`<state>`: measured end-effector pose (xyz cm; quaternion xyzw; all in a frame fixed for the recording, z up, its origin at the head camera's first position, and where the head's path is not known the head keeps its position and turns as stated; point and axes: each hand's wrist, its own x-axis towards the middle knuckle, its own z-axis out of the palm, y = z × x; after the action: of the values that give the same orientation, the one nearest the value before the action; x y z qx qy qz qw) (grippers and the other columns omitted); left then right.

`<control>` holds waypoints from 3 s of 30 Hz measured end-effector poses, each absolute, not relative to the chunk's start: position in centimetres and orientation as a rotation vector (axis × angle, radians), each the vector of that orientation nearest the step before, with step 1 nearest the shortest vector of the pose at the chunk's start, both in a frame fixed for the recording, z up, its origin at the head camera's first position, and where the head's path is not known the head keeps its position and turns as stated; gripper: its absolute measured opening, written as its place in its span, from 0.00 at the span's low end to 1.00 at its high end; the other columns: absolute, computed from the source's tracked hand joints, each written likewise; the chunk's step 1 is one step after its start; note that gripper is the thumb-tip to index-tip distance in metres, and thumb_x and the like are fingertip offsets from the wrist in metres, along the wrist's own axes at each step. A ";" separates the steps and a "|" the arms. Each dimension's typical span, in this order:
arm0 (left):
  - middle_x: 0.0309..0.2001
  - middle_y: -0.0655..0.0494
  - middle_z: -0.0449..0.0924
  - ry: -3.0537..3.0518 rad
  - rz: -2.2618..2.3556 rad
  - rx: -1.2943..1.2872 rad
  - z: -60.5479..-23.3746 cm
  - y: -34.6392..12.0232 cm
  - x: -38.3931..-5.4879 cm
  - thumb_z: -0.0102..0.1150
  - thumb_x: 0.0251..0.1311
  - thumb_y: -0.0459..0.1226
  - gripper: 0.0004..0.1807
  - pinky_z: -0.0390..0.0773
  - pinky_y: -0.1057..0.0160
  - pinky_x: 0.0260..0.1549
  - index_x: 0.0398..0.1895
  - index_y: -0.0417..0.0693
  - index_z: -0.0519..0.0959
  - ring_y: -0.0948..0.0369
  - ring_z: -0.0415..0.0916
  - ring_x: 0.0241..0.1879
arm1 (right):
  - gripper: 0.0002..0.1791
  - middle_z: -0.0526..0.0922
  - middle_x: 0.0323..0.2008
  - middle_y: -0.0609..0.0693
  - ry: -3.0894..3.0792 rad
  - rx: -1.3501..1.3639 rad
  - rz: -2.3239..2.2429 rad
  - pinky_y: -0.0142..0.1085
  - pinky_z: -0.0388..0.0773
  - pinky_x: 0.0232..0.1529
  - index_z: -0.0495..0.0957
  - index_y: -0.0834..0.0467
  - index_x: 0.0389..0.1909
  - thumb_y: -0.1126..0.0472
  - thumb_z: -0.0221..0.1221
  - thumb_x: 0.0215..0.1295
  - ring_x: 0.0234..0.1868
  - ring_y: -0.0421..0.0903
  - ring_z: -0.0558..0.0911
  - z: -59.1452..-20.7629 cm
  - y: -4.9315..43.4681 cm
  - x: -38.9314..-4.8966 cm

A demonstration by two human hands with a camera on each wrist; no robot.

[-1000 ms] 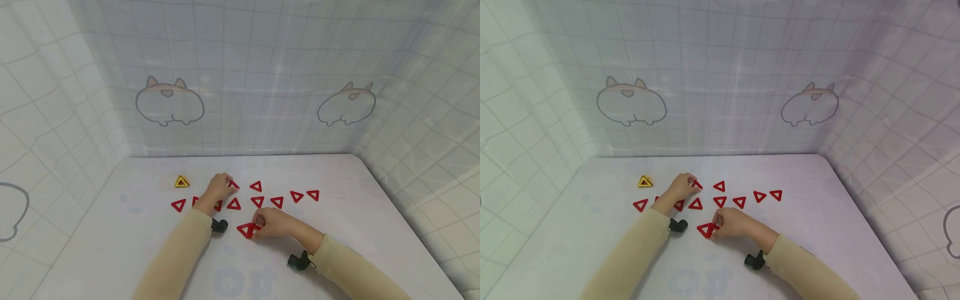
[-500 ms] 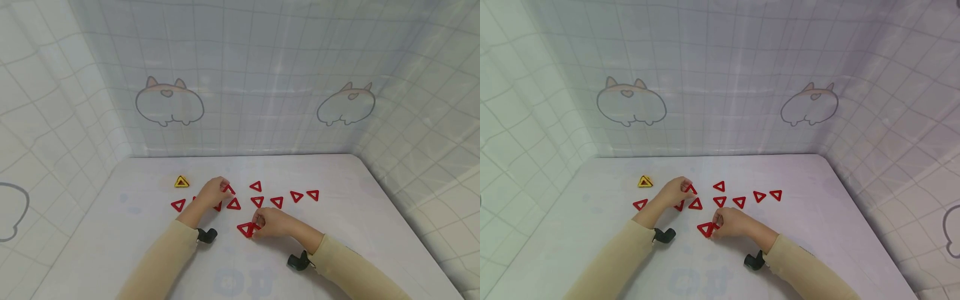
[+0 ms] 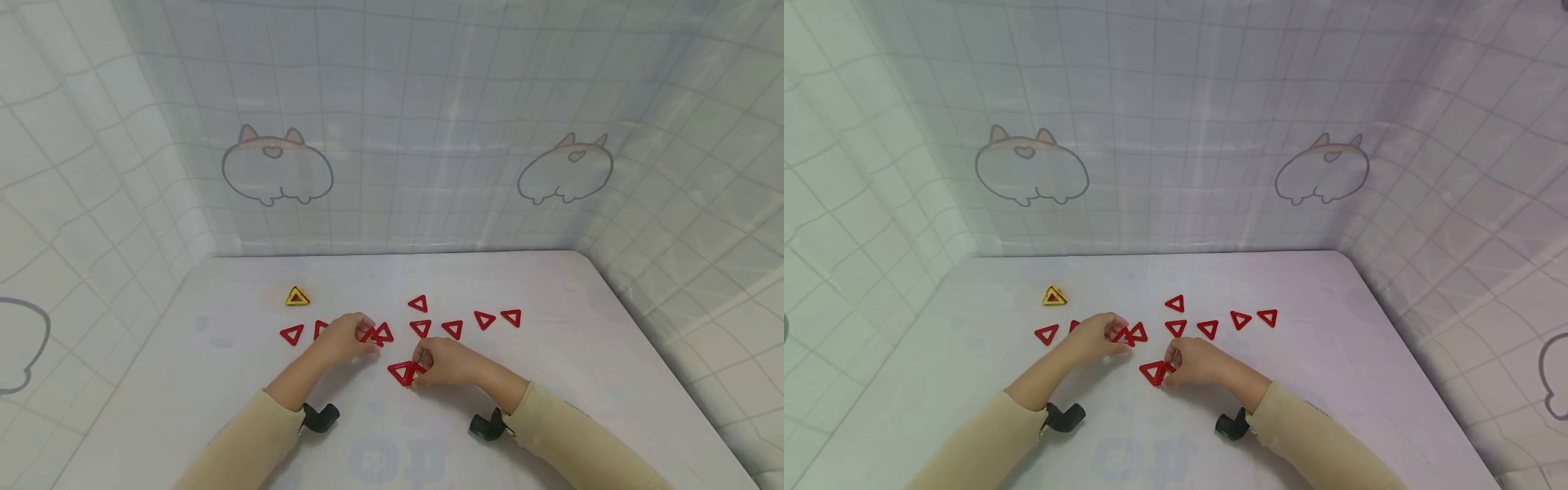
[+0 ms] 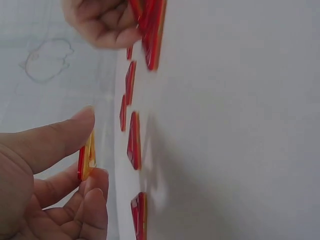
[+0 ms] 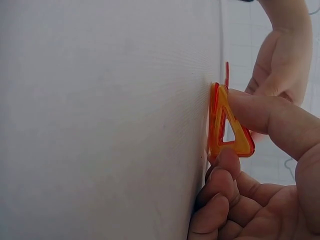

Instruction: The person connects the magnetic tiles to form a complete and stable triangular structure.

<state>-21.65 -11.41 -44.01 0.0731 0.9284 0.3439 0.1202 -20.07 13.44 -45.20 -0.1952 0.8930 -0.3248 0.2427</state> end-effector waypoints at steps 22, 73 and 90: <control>0.30 0.58 0.73 2.632 0.843 0.353 -44.5 -10.0 -16.9 0.78 0.48 0.44 0.22 0.75 0.62 0.29 0.44 0.49 0.78 0.60 0.71 0.31 | 0.18 0.77 0.26 0.47 2.445 -0.538 -0.876 0.37 0.73 0.27 0.78 0.51 0.40 0.54 0.75 0.53 0.27 0.44 0.74 -45.0 13.3 -19.9; 0.36 0.57 0.76 2.708 0.948 0.304 -44.3 -8.4 -15.6 0.78 0.49 0.38 0.20 0.82 0.60 0.34 0.44 0.46 0.80 0.59 0.72 0.35 | 0.18 0.81 0.29 0.41 2.488 -0.567 -0.963 0.34 0.81 0.34 0.83 0.54 0.44 0.57 0.75 0.53 0.32 0.42 0.79 -44.7 13.5 -19.2; 0.30 0.64 0.79 2.708 1.083 0.331 -44.6 -8.6 -16.2 0.75 0.54 0.38 0.10 0.80 0.64 0.34 0.37 0.52 0.82 0.62 0.75 0.31 | 0.08 0.83 0.28 0.39 2.507 -0.629 -1.048 0.33 0.80 0.32 0.86 0.53 0.37 0.58 0.72 0.58 0.30 0.39 0.81 -44.3 13.2 -19.7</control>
<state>-16.23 -8.64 -44.64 0.1121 0.9177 0.3669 0.1029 -19.70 13.24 -44.33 -0.2222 0.8849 -0.3699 0.1753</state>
